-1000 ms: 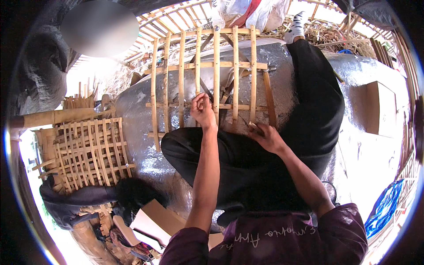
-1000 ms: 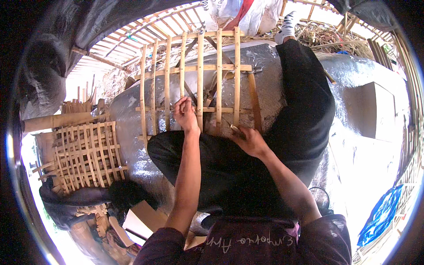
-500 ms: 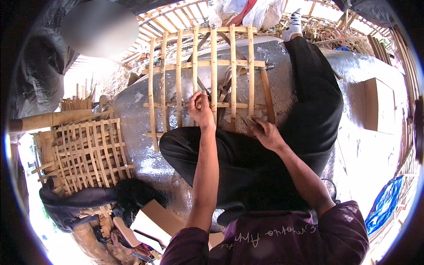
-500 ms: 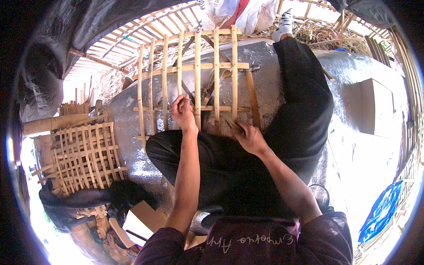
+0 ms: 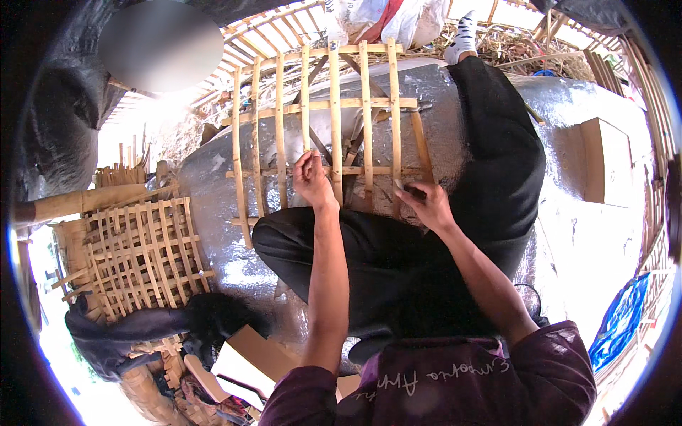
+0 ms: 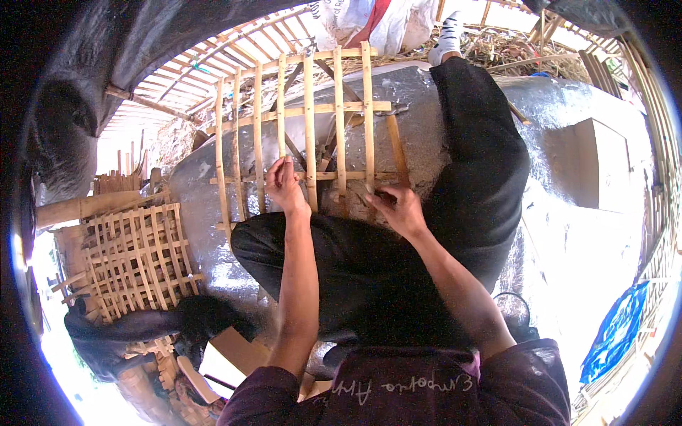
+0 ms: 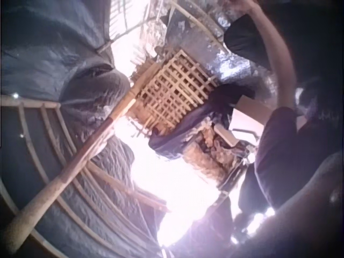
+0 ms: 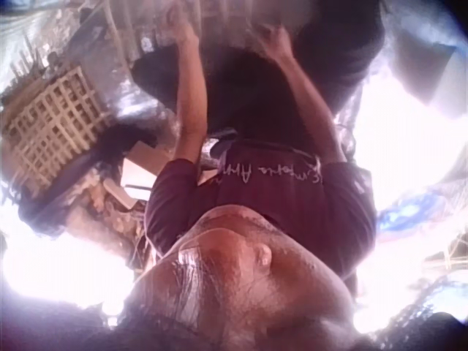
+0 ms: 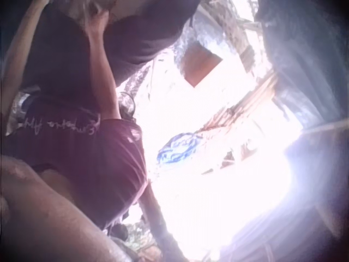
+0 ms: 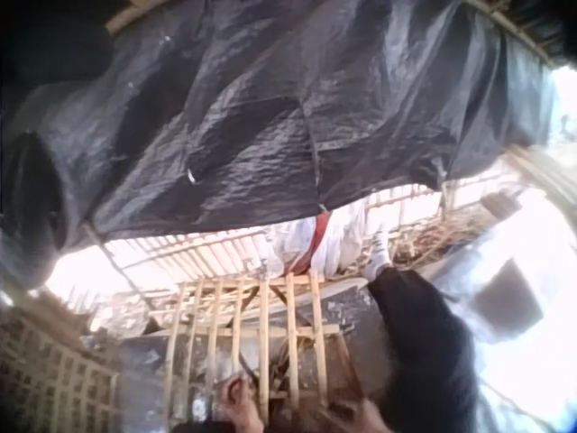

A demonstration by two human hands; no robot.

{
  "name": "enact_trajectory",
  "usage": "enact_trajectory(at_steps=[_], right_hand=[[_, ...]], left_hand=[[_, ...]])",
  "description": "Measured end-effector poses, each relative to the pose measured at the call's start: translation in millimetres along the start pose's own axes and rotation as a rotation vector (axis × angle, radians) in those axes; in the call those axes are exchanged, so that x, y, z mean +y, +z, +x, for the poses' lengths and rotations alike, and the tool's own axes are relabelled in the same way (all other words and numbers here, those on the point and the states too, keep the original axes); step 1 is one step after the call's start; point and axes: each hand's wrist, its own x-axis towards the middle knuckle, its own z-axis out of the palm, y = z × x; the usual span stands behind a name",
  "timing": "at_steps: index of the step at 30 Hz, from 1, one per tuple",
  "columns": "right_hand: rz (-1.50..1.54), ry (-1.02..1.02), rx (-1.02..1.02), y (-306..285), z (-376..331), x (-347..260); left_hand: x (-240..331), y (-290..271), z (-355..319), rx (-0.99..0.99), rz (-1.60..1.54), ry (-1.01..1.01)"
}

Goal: The person assembles a bamboo lattice grid by fitting wooden strips together and using a small blade to trim the bamboo as needed.

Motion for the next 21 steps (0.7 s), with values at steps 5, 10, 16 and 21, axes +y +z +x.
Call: enact_trajectory(at_steps=[5, 10, 16, 21], right_hand=[[-0.099, 0.006, 0.044, 2, 27, -18], [-0.188, -0.184, 0.13, 29, 56, -25], [-0.341, -0.269, 0.08, 38, 78, -34], [-0.254, -0.307, 0.081, 35, 75, -31]], left_hand=[[-6, -1, 2, -0.047, 0.063, 0.075], [-8, 0, -1, -0.035, 0.113, 0.051], [-3, 2, -4, -0.035, 0.108, 0.036], [-7, -1, -1, -0.053, 0.092, 0.041]])
